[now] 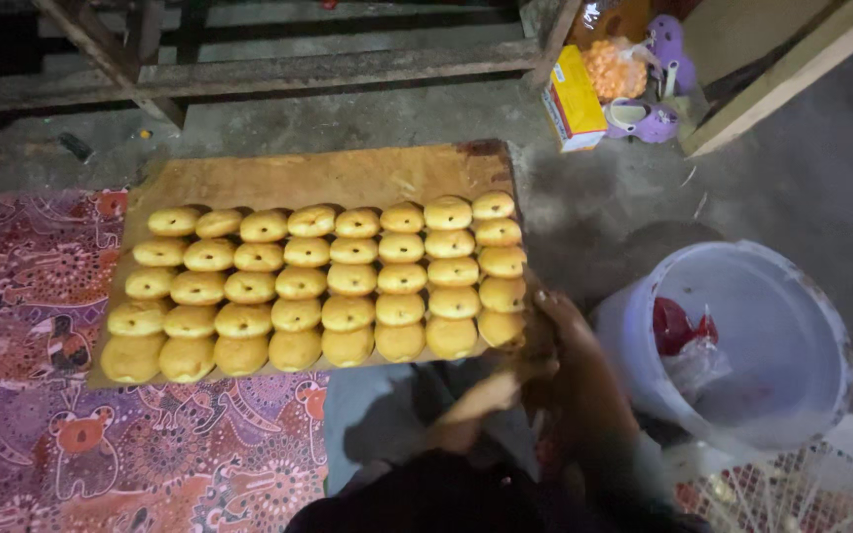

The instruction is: The person sits on the floor and uses a piping bag to fill rows of small round buns with a red filling. The buns are arranged on a wooden board. The person moves systematically across the buns, filling each one before moving to the next.

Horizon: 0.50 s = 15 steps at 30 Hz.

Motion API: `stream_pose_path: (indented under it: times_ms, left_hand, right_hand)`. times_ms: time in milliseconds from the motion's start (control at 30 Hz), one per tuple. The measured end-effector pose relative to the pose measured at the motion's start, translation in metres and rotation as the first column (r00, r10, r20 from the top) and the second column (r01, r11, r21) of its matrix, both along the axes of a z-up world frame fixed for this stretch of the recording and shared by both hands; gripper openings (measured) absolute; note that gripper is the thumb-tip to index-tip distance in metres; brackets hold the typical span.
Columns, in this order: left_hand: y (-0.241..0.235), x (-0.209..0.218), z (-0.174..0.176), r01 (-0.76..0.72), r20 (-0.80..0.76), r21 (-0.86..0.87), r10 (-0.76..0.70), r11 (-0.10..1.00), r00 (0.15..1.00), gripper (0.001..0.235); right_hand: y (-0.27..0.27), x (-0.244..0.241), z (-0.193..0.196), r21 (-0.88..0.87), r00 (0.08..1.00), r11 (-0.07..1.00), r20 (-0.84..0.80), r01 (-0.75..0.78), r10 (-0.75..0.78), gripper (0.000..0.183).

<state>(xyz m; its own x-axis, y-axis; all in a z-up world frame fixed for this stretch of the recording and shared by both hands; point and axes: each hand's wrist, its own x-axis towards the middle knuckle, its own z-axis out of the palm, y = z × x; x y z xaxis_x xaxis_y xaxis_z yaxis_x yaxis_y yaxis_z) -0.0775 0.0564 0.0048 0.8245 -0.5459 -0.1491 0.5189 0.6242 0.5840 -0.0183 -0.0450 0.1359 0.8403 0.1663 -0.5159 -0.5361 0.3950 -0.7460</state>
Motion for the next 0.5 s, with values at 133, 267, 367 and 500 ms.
stream_pose_path:
  times_ms: [133, 267, 367, 500]
  left_hand:
    - [0.032, -0.061, -0.027, 0.14, -0.07, 0.291, -0.125, 0.946, 0.99, 0.063]
    - [0.075, -0.114, -0.071, 0.041, 0.166, 0.205, -0.075, 0.978, 0.983, 0.043]
    - [0.101, -0.148, -0.099, -0.079, 0.198, 0.113, 0.055, 0.99, 0.979, 0.031]
    - [0.134, -0.163, -0.118, -0.271, 0.252, 0.128, 0.233, 0.954, 0.939, 0.026]
  right_hand:
    - [0.023, -0.046, -0.037, -0.136, 0.993, 0.989, 0.094, -0.06, 0.073, 0.026]
    - [0.066, -0.103, -0.082, -0.136, 0.98, 0.977, 0.094, -0.162, 0.175, 0.023]
    - [0.098, -0.132, -0.099, -0.249, 0.948, 0.947, 0.192, -0.205, 0.255, 0.02]
    - [0.137, -0.152, -0.116, -0.264, 0.888, 0.954, 0.393, -0.141, 0.24, 0.015]
